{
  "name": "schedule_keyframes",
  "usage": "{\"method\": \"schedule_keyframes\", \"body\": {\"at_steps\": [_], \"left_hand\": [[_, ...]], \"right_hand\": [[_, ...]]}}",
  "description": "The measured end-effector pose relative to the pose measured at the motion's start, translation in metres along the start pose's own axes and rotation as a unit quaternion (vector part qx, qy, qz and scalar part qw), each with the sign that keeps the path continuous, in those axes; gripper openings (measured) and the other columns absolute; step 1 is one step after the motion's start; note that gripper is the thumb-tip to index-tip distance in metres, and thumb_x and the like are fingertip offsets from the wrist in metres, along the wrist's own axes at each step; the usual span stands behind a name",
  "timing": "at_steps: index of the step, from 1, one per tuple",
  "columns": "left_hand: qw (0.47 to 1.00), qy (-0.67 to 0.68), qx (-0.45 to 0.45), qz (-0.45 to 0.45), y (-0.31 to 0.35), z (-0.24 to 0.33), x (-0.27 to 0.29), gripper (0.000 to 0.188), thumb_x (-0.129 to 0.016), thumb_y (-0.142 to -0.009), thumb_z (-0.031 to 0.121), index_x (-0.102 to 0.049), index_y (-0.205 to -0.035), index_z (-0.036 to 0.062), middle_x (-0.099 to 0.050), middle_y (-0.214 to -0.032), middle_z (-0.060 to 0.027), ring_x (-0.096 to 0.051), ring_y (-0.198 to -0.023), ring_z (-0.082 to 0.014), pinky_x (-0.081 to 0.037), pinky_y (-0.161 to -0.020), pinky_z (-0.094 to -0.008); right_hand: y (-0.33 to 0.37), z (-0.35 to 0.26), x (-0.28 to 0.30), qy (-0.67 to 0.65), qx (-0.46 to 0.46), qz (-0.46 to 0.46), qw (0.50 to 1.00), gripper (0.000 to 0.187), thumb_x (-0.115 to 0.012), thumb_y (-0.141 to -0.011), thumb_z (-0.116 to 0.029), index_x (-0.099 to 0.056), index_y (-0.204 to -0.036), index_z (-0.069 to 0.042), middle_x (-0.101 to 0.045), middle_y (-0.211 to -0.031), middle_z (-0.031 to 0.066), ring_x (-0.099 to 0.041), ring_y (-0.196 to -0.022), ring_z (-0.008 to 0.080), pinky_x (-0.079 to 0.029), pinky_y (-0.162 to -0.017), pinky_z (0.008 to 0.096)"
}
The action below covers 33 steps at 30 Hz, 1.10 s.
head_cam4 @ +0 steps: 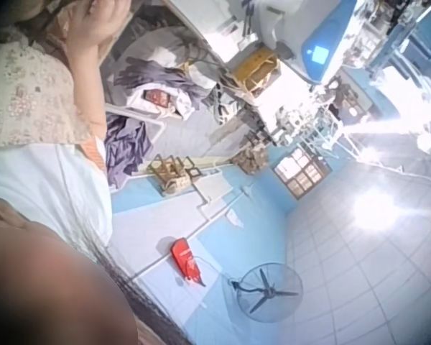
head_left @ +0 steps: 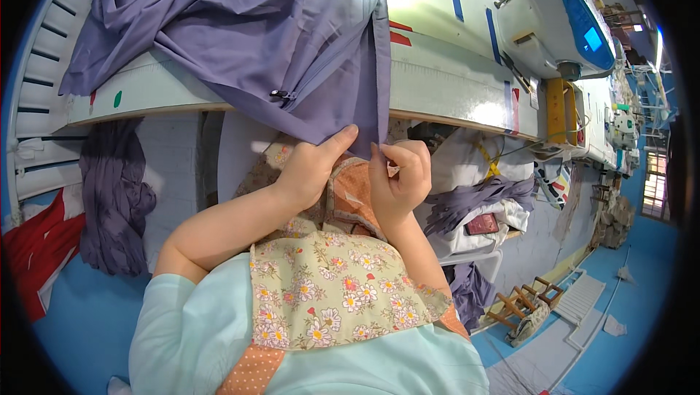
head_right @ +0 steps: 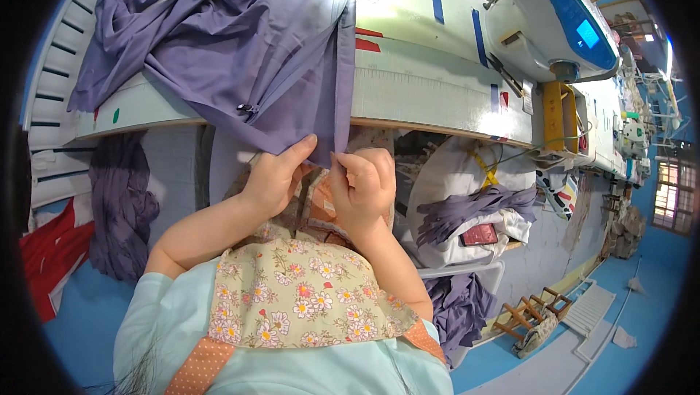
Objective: Sewing a zipper and assembling fabric components of a purple garment using an industrial sewing machine.
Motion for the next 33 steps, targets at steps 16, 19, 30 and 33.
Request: {"method": "schedule_keyframes", "body": {"at_steps": [16, 19, 30, 33], "left_hand": [[0.998, -0.058, 0.003, -0.016, 0.002, -0.003, 0.013, 0.038, -0.058, -0.099, 0.024, -0.057, -0.123, -0.0051, -0.061, -0.116, -0.0049, -0.055, -0.105, -0.0115, -0.044, -0.094, -0.0281], [0.998, -0.06, 0.002, -0.015, 0.002, -0.002, 0.013, 0.037, -0.058, -0.099, 0.023, -0.057, -0.122, -0.0054, -0.061, -0.116, -0.005, -0.055, -0.106, -0.0114, -0.045, -0.094, -0.0281], [0.996, -0.083, -0.001, -0.02, 0.0, -0.003, 0.009, 0.033, -0.06, -0.097, 0.02, -0.061, -0.117, -0.0062, -0.063, -0.11, -0.0051, -0.057, -0.099, -0.0107, -0.046, -0.089, -0.0274], [0.991, -0.133, -0.026, -0.017, 0.001, 0.002, 0.009, 0.033, -0.06, -0.096, 0.02, -0.061, -0.116, -0.0066, -0.063, -0.11, -0.0047, -0.057, -0.099, -0.011, -0.046, -0.089, -0.0277]], "right_hand": [[-0.008, -0.014, -0.01, 0.029, 0.151, -0.119, 0.981, 0.03, -0.073, -0.059, 0.005, -0.069, -0.088, -0.003, -0.052, -0.067, 0.0039, -0.05, -0.058, 0.0209, -0.04, -0.052, 0.0322], [-0.006, -0.014, -0.012, 0.033, 0.157, -0.127, 0.979, 0.03, -0.073, -0.059, 0.005, -0.069, -0.087, -0.003, -0.052, -0.067, 0.0039, -0.05, -0.057, 0.0207, -0.04, -0.051, 0.0319], [-0.007, -0.012, -0.009, 0.029, 0.157, -0.161, 0.974, 0.031, -0.072, -0.061, -0.002, -0.069, -0.091, -0.005, -0.057, -0.078, 0.0034, -0.056, -0.067, 0.0223, -0.047, -0.06, 0.0344], [-0.014, -0.005, -0.001, 0.01, 0.149, -0.131, 0.98, 0.038, -0.071, -0.06, 0.0, -0.069, -0.097, -0.007, -0.061, -0.09, 0.0057, -0.059, -0.08, 0.0257, -0.048, -0.069, 0.0363]]}}
Point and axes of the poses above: each hand's wrist, its own y-axis away from the middle knuckle, its own x-axis out of the back of the hand, z = x × y, the point moved 7 cm from there along -y, towards the middle knuckle
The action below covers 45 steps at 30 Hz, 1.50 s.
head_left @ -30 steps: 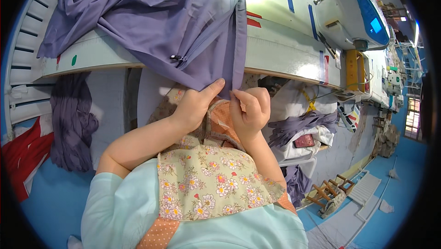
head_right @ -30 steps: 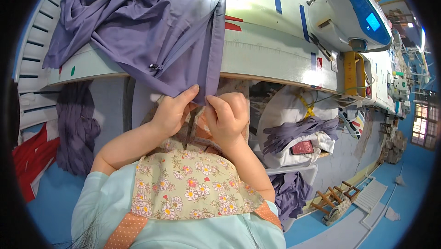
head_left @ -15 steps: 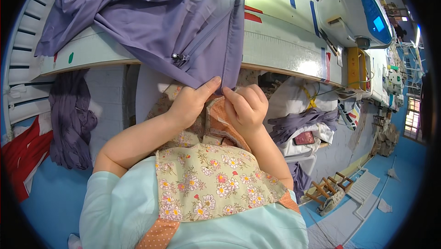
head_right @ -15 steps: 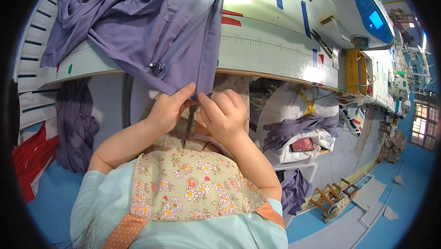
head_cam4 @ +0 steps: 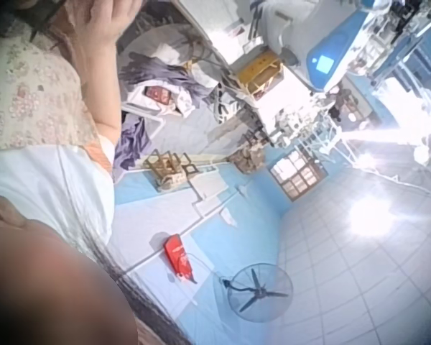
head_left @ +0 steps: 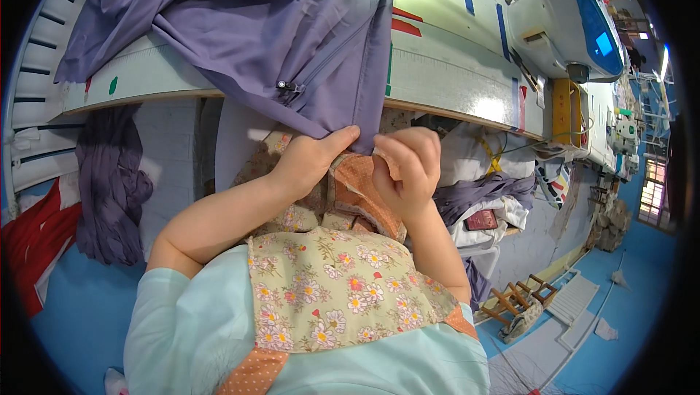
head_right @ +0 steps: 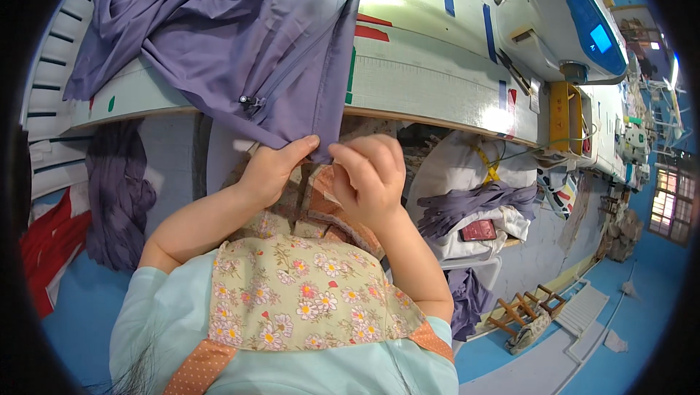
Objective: Sewing a zipper and assembling fabric components of a purple garment using an industrial sewing machine.
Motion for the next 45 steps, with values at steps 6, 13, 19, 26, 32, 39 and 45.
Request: {"method": "schedule_keyframes", "body": {"at_steps": [6, 13, 19, 26, 32, 39, 45], "left_hand": [[0.999, -0.009, 0.03, -0.03, 0.002, -0.011, 0.004, 0.032, -0.057, -0.098, 0.022, -0.061, -0.117, -0.0043, -0.064, -0.108, -0.0041, -0.058, -0.098, -0.0106, -0.048, -0.085, -0.0272], [0.989, -0.044, 0.072, -0.121, 0.002, 0.002, 0.002, 0.031, -0.055, -0.1, 0.024, -0.063, -0.115, -0.0023, -0.065, -0.108, -0.0032, -0.059, -0.097, -0.0087, -0.049, -0.085, -0.0259], [0.997, 0.033, 0.072, -0.017, -0.004, 0.001, -0.003, 0.031, -0.059, -0.099, 0.023, -0.066, -0.113, -0.0033, -0.066, -0.108, -0.0032, -0.06, -0.098, -0.0086, -0.048, -0.085, -0.0235], [0.992, 0.066, 0.096, 0.056, -0.006, -0.015, 0.005, 0.039, -0.068, -0.094, 0.029, -0.067, -0.114, -0.0038, -0.066, -0.109, -0.0039, -0.059, -0.096, -0.0088, -0.046, -0.085, -0.0233], [0.991, -0.053, 0.097, 0.078, -0.009, -0.023, 0.013, 0.041, -0.07, -0.091, 0.029, -0.065, -0.114, -0.0051, -0.067, -0.109, -0.0067, -0.058, -0.098, -0.0149, -0.045, -0.088, -0.0291], [0.995, -0.057, 0.056, 0.053, -0.002, -0.007, 0.006, 0.035, -0.067, -0.091, 0.012, -0.058, -0.121, -0.0039, -0.062, -0.115, -0.0048, -0.057, -0.103, -0.0137, -0.045, -0.092, -0.0284], [0.997, -0.074, 0.007, 0.029, 0.0, 0.001, 0.001, 0.03, -0.063, -0.095, 0.016, -0.059, -0.118, -0.0038, -0.063, -0.11, -0.0057, -0.056, -0.099, -0.013, -0.045, -0.09, -0.03]], "right_hand": [[-0.004, 0.004, -0.012, 0.039, 0.009, -0.042, 0.998, 0.043, -0.069, -0.062, -0.003, -0.069, -0.105, -0.007, -0.065, -0.113, 0.0088, -0.059, -0.109, 0.0286, -0.046, -0.087, 0.0404], [-0.018, -0.003, -0.014, 0.063, 0.078, -0.052, 0.994, 0.027, -0.062, -0.07, -0.015, -0.072, -0.094, -0.006, -0.07, -0.104, 0.0051, -0.064, -0.1, 0.0222, -0.047, -0.082, 0.0372], [-0.02, -0.007, -0.016, 0.045, 0.092, -0.071, 0.992, 0.024, -0.064, -0.067, -0.013, -0.071, -0.089, -0.006, -0.07, -0.1, 0.0055, -0.065, -0.097, 0.0218, -0.049, -0.077, 0.037], [-0.05, 0.013, -0.015, -0.073, -0.007, -0.209, 0.975, 0.026, -0.069, -0.068, 0.003, -0.07, -0.093, -0.005, -0.07, -0.091, 0.0093, -0.068, -0.087, 0.0289, -0.055, -0.075, 0.0397], [-0.126, 0.028, -0.042, -0.055, -0.069, -0.173, 0.981, 0.033, -0.065, -0.071, 0.008, -0.068, -0.101, -0.006, -0.068, -0.102, 0.0123, -0.065, -0.08, 0.0319, -0.053, -0.07, 0.0389], [-0.091, 0.046, -0.03, -0.054, -0.049, -0.101, 0.992, 0.021, -0.071, -0.071, 0.007, -0.068, -0.089, -0.002, -0.066, -0.088, 0.0114, -0.063, -0.075, 0.0319, -0.053, -0.067, 0.0359], [-0.058, 0.036, -0.016, 0.023, -0.013, -0.047, 0.999, 0.025, -0.072, -0.063, 0.004, -0.067, -0.086, -0.004, -0.068, -0.093, 0.0084, -0.063, -0.082, 0.0298, -0.053, -0.069, 0.0375]]}}
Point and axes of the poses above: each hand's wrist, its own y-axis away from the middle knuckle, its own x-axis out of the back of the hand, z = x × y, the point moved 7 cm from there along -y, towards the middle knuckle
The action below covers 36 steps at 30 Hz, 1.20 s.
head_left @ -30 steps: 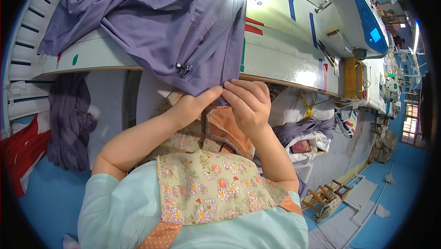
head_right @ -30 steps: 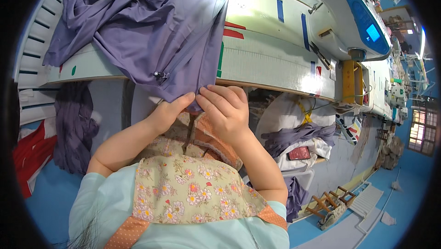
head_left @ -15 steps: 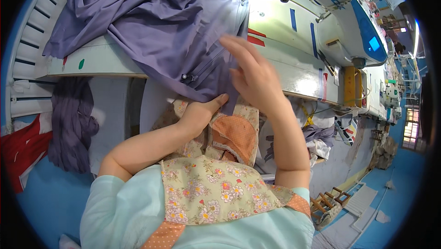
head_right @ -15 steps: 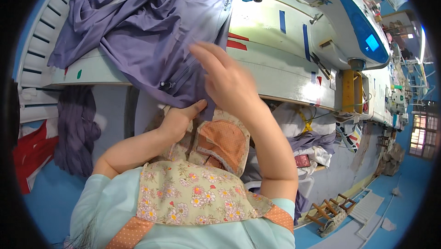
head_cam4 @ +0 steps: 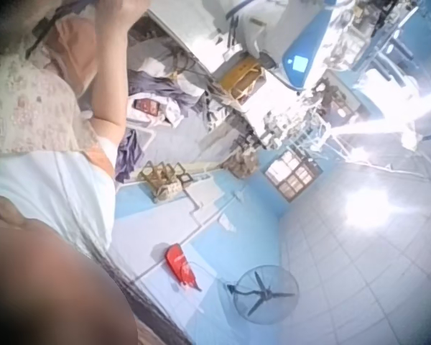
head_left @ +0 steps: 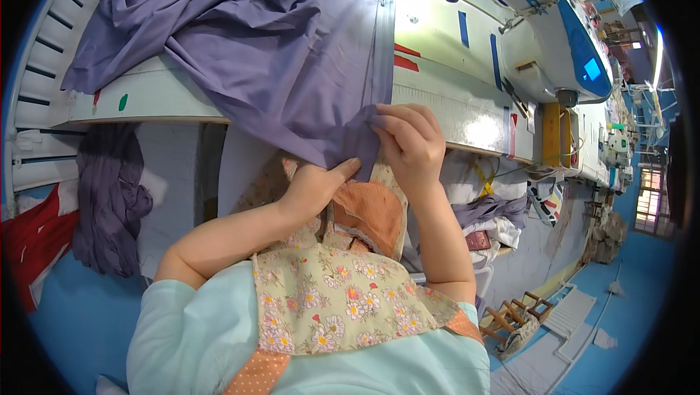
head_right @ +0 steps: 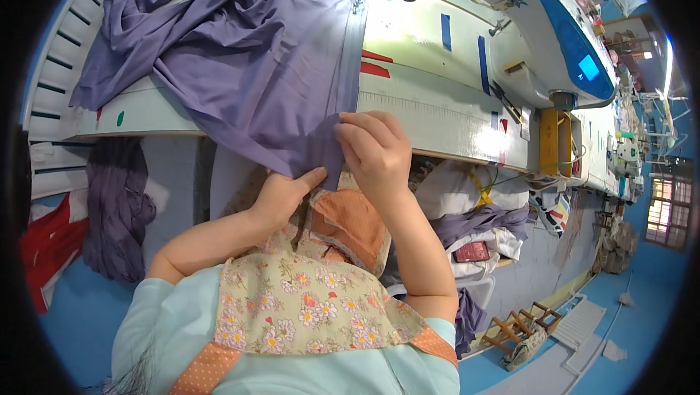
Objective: Sewing a zipper and assembling fabric components of a purple garment using an industrial sewing machine.
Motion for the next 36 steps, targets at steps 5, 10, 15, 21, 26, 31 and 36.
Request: {"method": "schedule_keyframes", "body": {"at_steps": [5, 10, 15, 21, 26, 31, 36], "left_hand": [[0.998, 0.051, -0.029, -0.028, 0.001, 0.001, -0.004, 0.027, -0.061, -0.096, 0.013, -0.059, -0.118, -0.0028, -0.063, -0.11, -0.004, -0.057, -0.101, -0.0112, -0.045, -0.09, -0.0281], [0.998, 0.031, 0.004, -0.047, 0.006, -0.005, -0.004, 0.025, -0.059, -0.097, 0.011, -0.06, -0.118, -0.0022, -0.064, -0.111, -0.0029, -0.057, -0.103, -0.0102, -0.046, -0.091, -0.0279], [0.997, 0.05, -0.006, -0.056, 0.009, 0.001, -0.005, 0.022, -0.057, -0.098, 0.009, -0.061, -0.117, -0.0019, -0.064, -0.111, -0.0024, -0.057, -0.103, -0.01, -0.046, -0.091, -0.0278], [0.997, 0.045, -0.002, -0.067, 0.01, 0.002, -0.004, 0.024, -0.059, -0.097, 0.01, -0.061, -0.118, -0.0016, -0.064, -0.112, -0.0032, -0.057, -0.103, -0.0105, -0.046, -0.091, -0.0281], [0.997, 0.038, 0.013, -0.07, 0.009, -0.002, -0.003, 0.025, -0.058, -0.097, 0.01, -0.061, -0.12, -0.0016, -0.064, -0.113, -0.0033, -0.057, -0.103, -0.0104, -0.046, -0.091, -0.0283], [0.996, 0.057, -0.004, -0.065, 0.01, 0.002, -0.004, 0.028, -0.058, -0.097, 0.01, -0.06, -0.122, -0.0017, -0.063, -0.114, -0.0023, -0.057, -0.104, -0.0093, -0.046, -0.091, -0.027], [0.987, 0.119, 0.073, -0.076, 0.012, 0.003, -0.008, 0.022, -0.057, -0.097, 0.007, -0.061, -0.118, 0.0002, -0.064, -0.106, -0.0033, -0.061, -0.092, -0.0106, -0.051, -0.083, -0.0264]], "right_hand": [[0.014, -0.012, 0.0, 0.016, 0.059, 0.023, 0.998, 0.03, -0.071, -0.057, 0.001, -0.069, -0.087, -0.004, -0.07, -0.101, 0.0072, -0.064, -0.094, 0.0283, -0.054, -0.077, 0.038], [0.022, -0.012, 0.0, 0.014, 0.063, 0.01, 0.998, 0.029, -0.071, -0.058, -0.001, -0.069, -0.087, -0.004, -0.07, -0.105, 0.0078, -0.065, -0.101, 0.0285, -0.054, -0.08, 0.0376], [0.027, -0.013, -0.002, 0.016, 0.079, 0.009, 0.997, 0.025, -0.07, -0.06, -0.002, -0.068, -0.085, -0.004, -0.07, -0.107, 0.008, -0.066, -0.102, 0.0281, -0.055, -0.08, 0.0372], [0.027, -0.01, -0.001, 0.002, 0.075, -0.01, 0.997, 0.018, -0.067, -0.063, -0.003, -0.066, -0.081, -0.004, -0.071, -0.108, 0.0083, -0.065, -0.105, 0.0273, -0.054, -0.082, 0.0372], [0.024, -0.012, 0.0, 0.008, 0.083, -0.036, 0.996, 0.021, -0.067, -0.064, -0.002, -0.066, -0.085, -0.004, -0.07, -0.11, 0.0084, -0.065, -0.105, 0.0269, -0.054, -0.083, 0.0374], [0.022, -0.014, -0.001, 0.001, 0.089, -0.036, 0.995, 0.032, -0.068, -0.064, -0.002, -0.07, -0.095, -0.004, -0.069, -0.111, 0.0071, -0.064, -0.104, 0.0264, -0.053, -0.084, 0.037], [0.025, -0.01, -0.006, 0.012, 0.09, -0.012, 0.996, 0.032, -0.068, -0.065, -0.004, -0.072, -0.096, -0.006, -0.069, -0.111, 0.0061, -0.063, -0.106, 0.0255, -0.052, -0.085, 0.0372]]}}
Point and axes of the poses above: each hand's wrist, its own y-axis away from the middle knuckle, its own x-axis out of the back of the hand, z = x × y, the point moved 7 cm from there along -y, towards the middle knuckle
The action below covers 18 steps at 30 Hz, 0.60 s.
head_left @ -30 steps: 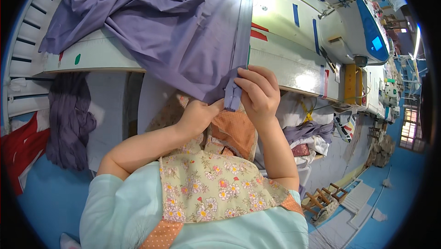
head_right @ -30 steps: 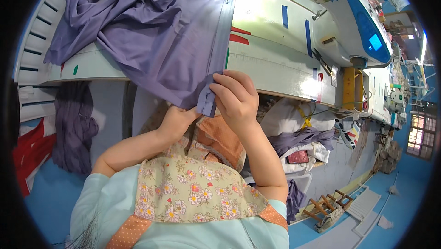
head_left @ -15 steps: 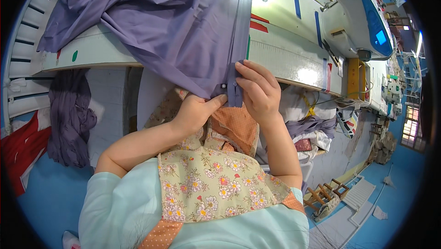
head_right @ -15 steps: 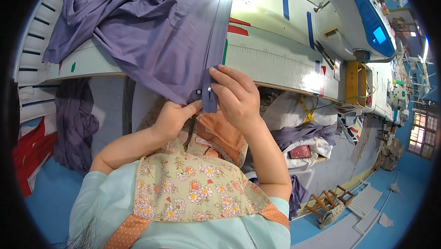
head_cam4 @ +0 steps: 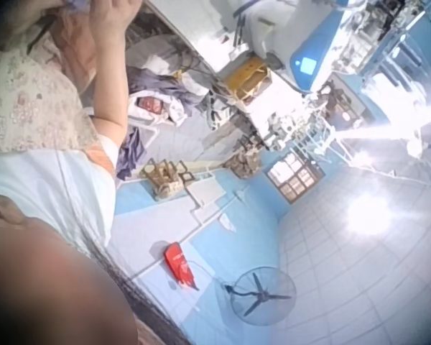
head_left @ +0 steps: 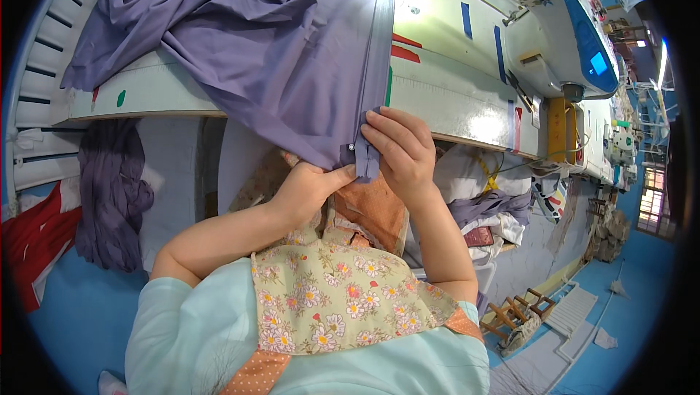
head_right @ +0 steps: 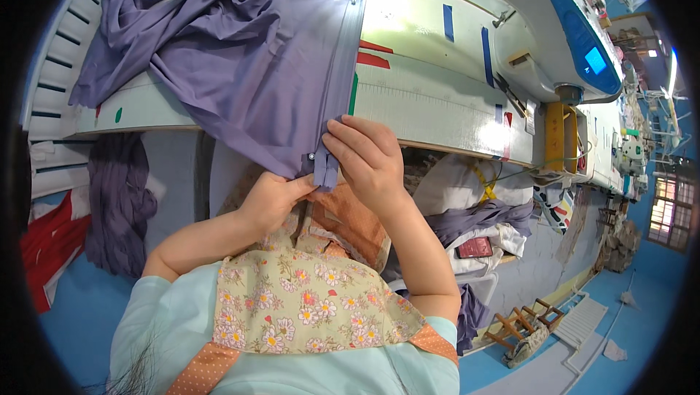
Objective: Sewing a zipper and assembling fabric components of a purple garment using an industrial sewing machine.
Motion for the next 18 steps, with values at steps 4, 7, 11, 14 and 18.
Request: {"method": "schedule_keyframes", "body": {"at_steps": [4, 7, 11, 14, 18], "left_hand": [[0.998, 0.058, 0.031, 0.015, 0.006, 0.006, -0.003, 0.024, -0.059, -0.096, 0.009, -0.06, -0.118, -0.0008, -0.064, -0.109, -0.0028, -0.06, -0.097, -0.0093, -0.048, -0.084, -0.0249], [0.999, 0.013, 0.049, -0.013, 0.007, 0.014, 0.003, 0.019, -0.06, -0.096, 0.011, -0.062, -0.111, -0.0004, -0.066, -0.098, -0.0045, -0.061, -0.088, -0.0096, -0.048, -0.076, -0.0245], [0.954, -0.23, 0.148, -0.12, 0.018, 0.033, 0.012, 0.016, -0.061, -0.095, 0.017, -0.066, -0.092, 0.0025, -0.065, -0.08, -0.0053, -0.06, -0.078, -0.014, -0.049, -0.069, -0.0282], [0.773, -0.498, -0.151, -0.361, 0.031, 0.107, -0.024, 0.013, -0.062, -0.09, 0.014, -0.065, -0.088, 0.002, -0.062, -0.08, -0.0107, -0.06, -0.078, -0.0272, -0.05, -0.071, -0.036], [0.71, -0.559, -0.378, -0.202, -0.017, 0.167, -0.036, 0.019, -0.068, -0.08, 0.011, -0.063, -0.097, 0.0057, -0.061, -0.104, -0.0109, -0.059, -0.096, -0.0303, -0.048, -0.084, -0.04]], "right_hand": [[-0.004, 0.002, 0.0, 0.014, 0.008, 0.013, 1.0, 0.026, -0.067, -0.067, -0.007, -0.071, -0.093, -0.006, -0.07, -0.109, 0.0062, -0.064, -0.106, 0.0252, -0.052, -0.087, 0.0389], [-0.012, 0.001, 0.002, 0.007, 0.014, -0.006, 1.0, 0.021, -0.066, -0.069, -0.009, -0.071, -0.09, -0.007, -0.071, -0.105, 0.0063, -0.066, -0.104, 0.0247, -0.052, -0.087, 0.0405], [-0.024, 0.004, 0.004, -0.027, -0.003, -0.037, 0.999, 0.019, -0.064, -0.07, -0.01, -0.069, -0.089, -0.007, -0.071, -0.099, 0.006, -0.068, -0.097, 0.0246, -0.054, -0.082, 0.0391], [-0.029, 0.008, 0.004, -0.039, -0.022, -0.065, 0.997, 0.018, -0.064, -0.07, -0.01, -0.068, -0.087, -0.006, -0.071, -0.095, 0.0064, -0.068, -0.094, 0.0244, -0.055, -0.079, 0.0381], [-0.038, 0.003, 0.003, -0.037, -0.01, -0.089, 0.995, 0.019, -0.064, -0.069, -0.011, -0.067, -0.087, -0.006, -0.07, -0.093, 0.0065, -0.068, -0.092, 0.024, -0.054, -0.076, 0.0379]]}}
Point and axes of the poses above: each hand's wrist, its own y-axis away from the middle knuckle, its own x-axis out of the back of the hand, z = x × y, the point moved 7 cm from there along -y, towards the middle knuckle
